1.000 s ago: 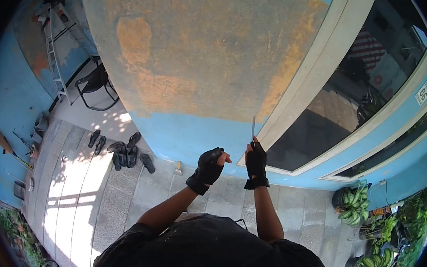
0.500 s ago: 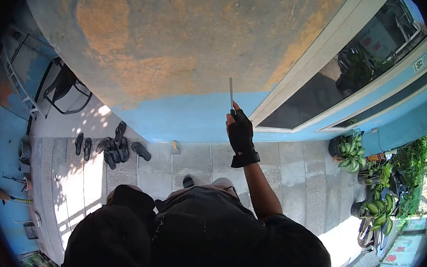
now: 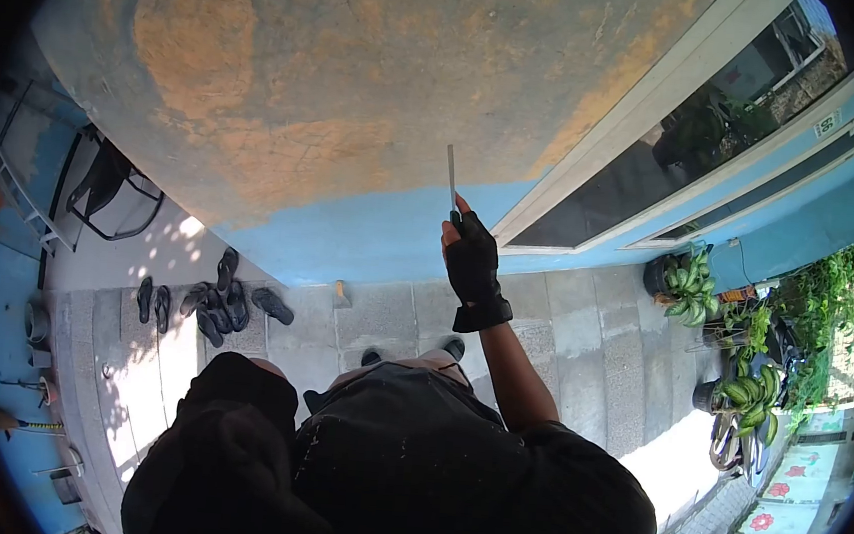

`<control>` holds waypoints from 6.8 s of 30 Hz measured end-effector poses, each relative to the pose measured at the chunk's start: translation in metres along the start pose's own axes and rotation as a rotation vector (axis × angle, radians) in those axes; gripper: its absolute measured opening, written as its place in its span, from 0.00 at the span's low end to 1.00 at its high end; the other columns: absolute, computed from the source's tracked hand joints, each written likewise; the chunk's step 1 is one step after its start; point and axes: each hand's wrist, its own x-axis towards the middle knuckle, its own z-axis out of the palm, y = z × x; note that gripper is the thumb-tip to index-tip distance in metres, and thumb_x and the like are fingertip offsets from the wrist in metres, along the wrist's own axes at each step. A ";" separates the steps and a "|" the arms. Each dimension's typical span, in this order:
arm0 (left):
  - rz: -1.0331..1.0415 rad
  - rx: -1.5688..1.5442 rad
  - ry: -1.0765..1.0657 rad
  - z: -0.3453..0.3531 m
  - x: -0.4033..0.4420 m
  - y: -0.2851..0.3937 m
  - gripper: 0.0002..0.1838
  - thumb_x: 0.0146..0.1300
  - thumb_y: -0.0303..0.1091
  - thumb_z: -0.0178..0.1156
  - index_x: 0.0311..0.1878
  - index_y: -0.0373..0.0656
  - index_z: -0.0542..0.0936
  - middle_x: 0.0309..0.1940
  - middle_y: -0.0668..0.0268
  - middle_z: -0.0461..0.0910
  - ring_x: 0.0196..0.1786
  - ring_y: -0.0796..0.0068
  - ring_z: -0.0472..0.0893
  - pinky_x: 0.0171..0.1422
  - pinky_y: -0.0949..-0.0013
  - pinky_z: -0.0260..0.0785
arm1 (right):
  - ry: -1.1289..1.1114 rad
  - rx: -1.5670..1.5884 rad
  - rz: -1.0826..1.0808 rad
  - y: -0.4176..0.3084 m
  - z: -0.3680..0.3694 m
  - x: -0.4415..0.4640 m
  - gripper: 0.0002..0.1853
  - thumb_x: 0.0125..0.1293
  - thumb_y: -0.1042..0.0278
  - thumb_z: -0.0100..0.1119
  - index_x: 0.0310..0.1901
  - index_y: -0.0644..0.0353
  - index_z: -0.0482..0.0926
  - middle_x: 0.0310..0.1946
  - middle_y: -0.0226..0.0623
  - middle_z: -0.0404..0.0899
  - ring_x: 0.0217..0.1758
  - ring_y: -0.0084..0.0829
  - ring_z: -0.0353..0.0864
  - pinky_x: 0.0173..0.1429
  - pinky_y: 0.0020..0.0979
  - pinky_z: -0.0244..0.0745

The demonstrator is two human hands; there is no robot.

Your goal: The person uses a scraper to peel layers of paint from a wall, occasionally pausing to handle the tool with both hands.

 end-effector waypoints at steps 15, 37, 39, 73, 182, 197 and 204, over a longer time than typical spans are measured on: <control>-1.099 -0.031 1.191 -0.077 -0.178 -0.050 0.32 0.72 0.54 0.45 0.67 0.36 0.69 0.70 0.46 0.64 0.50 0.62 0.81 0.56 0.59 0.74 | 0.031 0.446 0.016 -0.028 -0.012 0.012 0.28 0.71 0.74 0.53 0.70 0.67 0.61 0.21 0.24 0.67 0.18 0.14 0.64 0.21 0.20 0.62; -1.410 -0.314 1.166 -0.014 -0.197 -0.070 0.44 0.63 0.68 0.52 0.74 0.47 0.61 0.73 0.67 0.60 0.71 0.63 0.64 0.64 0.55 0.66 | -0.022 0.390 -0.169 -0.041 0.018 0.034 0.25 0.74 0.70 0.46 0.71 0.64 0.59 0.23 0.27 0.69 0.21 0.18 0.69 0.31 0.22 0.74; -1.424 -0.340 1.192 -0.014 -0.205 -0.068 0.41 0.63 0.67 0.52 0.71 0.48 0.65 0.65 0.68 0.68 0.68 0.65 0.67 0.64 0.54 0.66 | -0.257 0.912 0.033 -0.045 0.009 0.026 0.25 0.75 0.70 0.46 0.71 0.64 0.58 0.23 0.27 0.69 0.21 0.19 0.70 0.35 0.24 0.78; -1.562 0.336 1.406 0.071 -0.244 -0.218 0.19 0.72 0.47 0.55 0.31 0.42 0.74 0.15 0.70 0.68 0.20 0.77 0.69 0.33 0.69 0.72 | -0.274 0.962 0.193 0.046 -0.184 0.038 0.22 0.74 0.67 0.48 0.67 0.61 0.62 0.23 0.30 0.71 0.20 0.22 0.70 0.36 0.30 0.79; -1.656 1.136 0.436 0.091 -0.212 -0.278 0.09 0.66 0.38 0.62 0.39 0.43 0.82 0.28 0.65 0.82 0.29 0.69 0.83 0.36 0.69 0.74 | -0.617 1.125 0.171 0.049 -0.207 0.036 0.58 0.56 0.14 0.35 0.77 0.54 0.44 0.77 0.35 0.47 0.76 0.38 0.53 0.71 0.48 0.58; -1.646 1.223 0.497 0.096 -0.209 -0.278 0.08 0.61 0.35 0.67 0.37 0.42 0.82 0.28 0.66 0.83 0.29 0.75 0.81 0.35 0.70 0.72 | -0.619 1.343 0.086 0.045 -0.215 0.052 0.56 0.59 0.18 0.42 0.78 0.50 0.38 0.76 0.36 0.44 0.70 0.38 0.56 0.70 0.51 0.59; -1.473 1.261 0.391 0.109 -0.221 -0.281 0.09 0.59 0.37 0.67 0.33 0.42 0.80 0.26 0.62 0.82 0.28 0.65 0.80 0.35 0.66 0.72 | -0.649 1.424 0.081 0.040 -0.221 0.054 0.58 0.56 0.16 0.43 0.77 0.52 0.41 0.76 0.42 0.44 0.78 0.43 0.46 0.72 0.54 0.56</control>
